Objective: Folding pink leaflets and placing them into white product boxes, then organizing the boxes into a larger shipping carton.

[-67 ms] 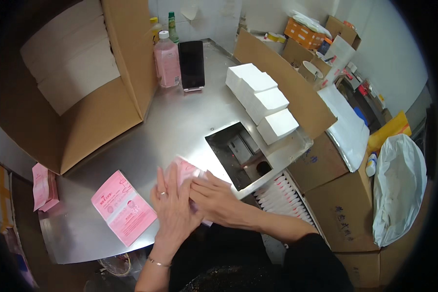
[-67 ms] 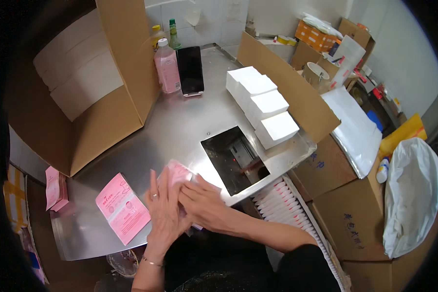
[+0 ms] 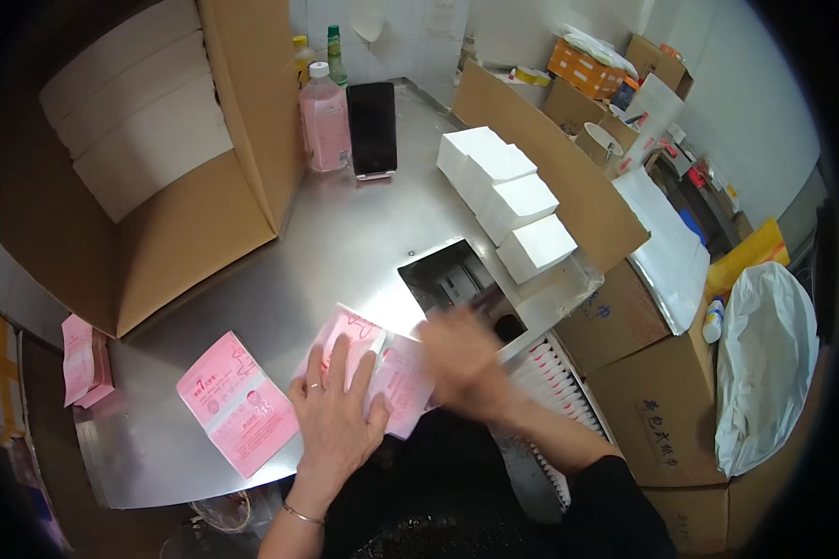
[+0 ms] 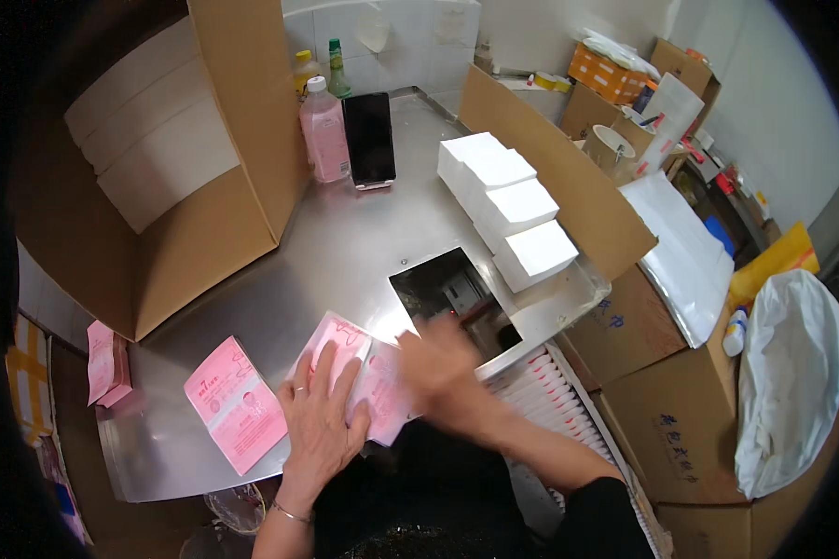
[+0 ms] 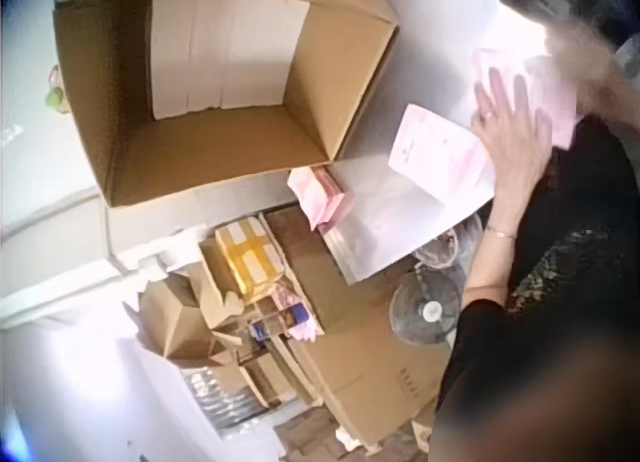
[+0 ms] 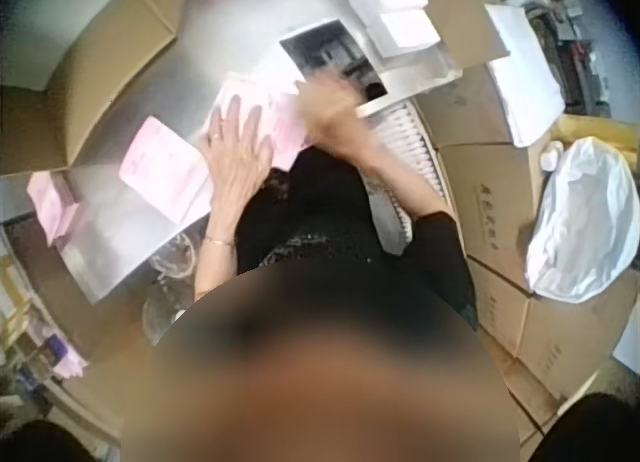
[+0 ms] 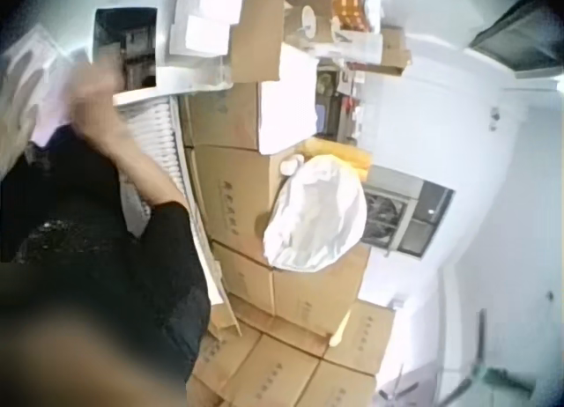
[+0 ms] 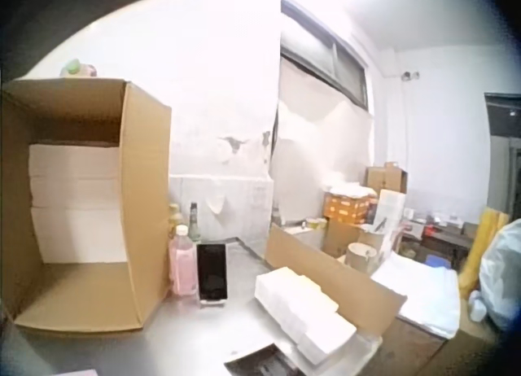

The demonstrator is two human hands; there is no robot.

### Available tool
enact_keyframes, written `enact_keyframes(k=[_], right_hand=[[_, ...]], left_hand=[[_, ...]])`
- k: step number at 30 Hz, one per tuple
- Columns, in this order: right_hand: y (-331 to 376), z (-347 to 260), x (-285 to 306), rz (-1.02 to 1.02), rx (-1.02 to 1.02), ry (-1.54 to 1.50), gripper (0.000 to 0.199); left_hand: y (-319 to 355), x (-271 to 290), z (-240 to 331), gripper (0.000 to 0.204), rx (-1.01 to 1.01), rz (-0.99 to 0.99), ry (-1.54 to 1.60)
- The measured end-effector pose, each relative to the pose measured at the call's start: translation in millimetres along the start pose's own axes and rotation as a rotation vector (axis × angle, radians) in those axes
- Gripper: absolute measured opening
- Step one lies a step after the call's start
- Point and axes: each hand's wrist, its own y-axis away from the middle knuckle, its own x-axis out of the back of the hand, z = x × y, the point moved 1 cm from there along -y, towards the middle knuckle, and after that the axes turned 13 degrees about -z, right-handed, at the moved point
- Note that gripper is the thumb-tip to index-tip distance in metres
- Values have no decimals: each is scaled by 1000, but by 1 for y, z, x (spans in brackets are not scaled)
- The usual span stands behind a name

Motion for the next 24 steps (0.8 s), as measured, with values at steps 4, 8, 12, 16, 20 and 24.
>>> enact_keyframes(k=[4,8,12,16,20,24], right_hand=[[-4,88,46,176,-420,606,26],[20,134,29,81,-541,489,14],[18,134,37,75,-574,374,15],[27,141,33,166,-508,336,14],[29,143,37,120,-541,286,13],[31,142,40,137,-497,242,24]], left_hand=[[-2,5,12,54,76,-77,6],[-9,5,20,58,61,-108,-6],[-13,11,9,54,-42,-13,-98],[-13,3,17,48,-33,-101,-106],[-13,0,15,43,-76,-56,-29],[-14,-6,13,41,-87,-45,39]])
